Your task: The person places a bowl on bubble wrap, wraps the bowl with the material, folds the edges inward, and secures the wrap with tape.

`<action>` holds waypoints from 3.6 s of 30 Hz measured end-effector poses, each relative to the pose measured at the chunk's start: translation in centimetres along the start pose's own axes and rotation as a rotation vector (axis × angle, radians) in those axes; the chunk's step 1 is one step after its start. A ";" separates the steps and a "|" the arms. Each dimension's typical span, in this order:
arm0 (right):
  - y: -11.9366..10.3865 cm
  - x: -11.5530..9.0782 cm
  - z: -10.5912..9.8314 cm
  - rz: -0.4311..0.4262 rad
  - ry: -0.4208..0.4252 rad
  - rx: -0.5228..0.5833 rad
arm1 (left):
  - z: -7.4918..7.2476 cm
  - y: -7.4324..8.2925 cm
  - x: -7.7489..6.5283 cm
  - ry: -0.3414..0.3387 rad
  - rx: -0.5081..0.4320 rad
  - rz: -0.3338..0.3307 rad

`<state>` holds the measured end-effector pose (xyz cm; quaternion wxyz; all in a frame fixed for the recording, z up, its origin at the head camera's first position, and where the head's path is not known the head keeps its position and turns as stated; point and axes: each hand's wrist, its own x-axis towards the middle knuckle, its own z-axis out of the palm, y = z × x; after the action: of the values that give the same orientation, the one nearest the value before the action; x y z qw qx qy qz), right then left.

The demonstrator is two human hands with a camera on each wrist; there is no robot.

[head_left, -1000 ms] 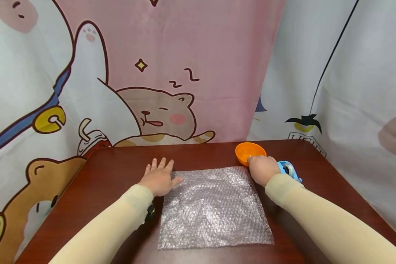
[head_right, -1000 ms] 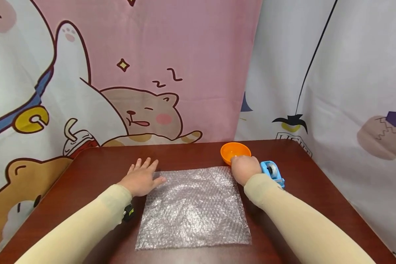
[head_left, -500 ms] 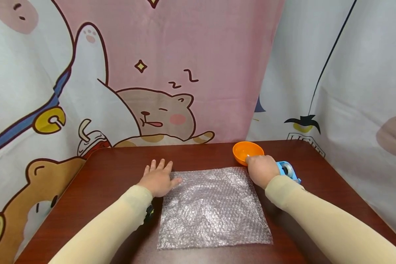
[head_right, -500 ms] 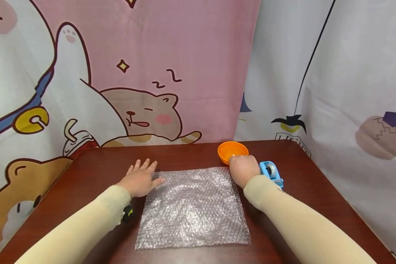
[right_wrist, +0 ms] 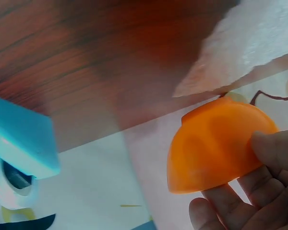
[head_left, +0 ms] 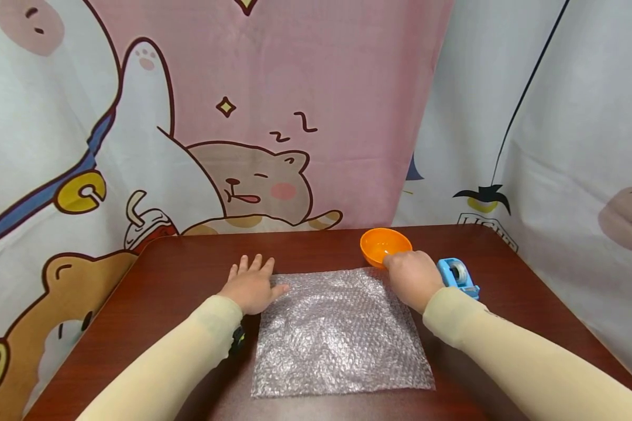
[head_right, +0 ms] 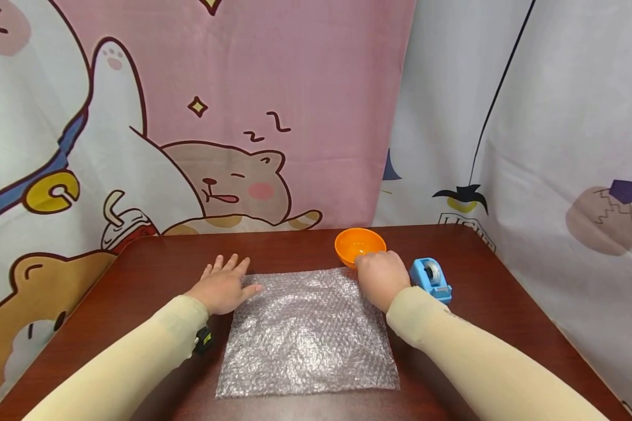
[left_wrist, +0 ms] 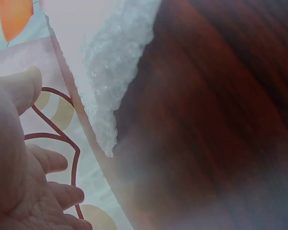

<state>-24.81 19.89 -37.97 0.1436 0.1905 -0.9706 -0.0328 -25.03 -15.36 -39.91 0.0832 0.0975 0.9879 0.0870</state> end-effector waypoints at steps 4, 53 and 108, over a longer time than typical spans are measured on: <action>-1.3 -0.7 -0.5 -0.029 0.024 0.001 | 0.0 0.0 0.0 -0.006 -0.002 -0.006; -10.1 -6.4 -2.0 -0.444 0.194 0.005 | 0.2 0.3 -0.2 -0.053 0.022 -0.043; -10.3 -6.7 -0.5 -0.413 0.118 0.035 | 0.4 0.0 0.2 0.075 -0.155 0.040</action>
<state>-15.06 12.94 -40.52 0.1873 0.3895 -0.9012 -0.0336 -25.12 -15.24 -40.31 0.0516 0.1072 0.9785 0.1687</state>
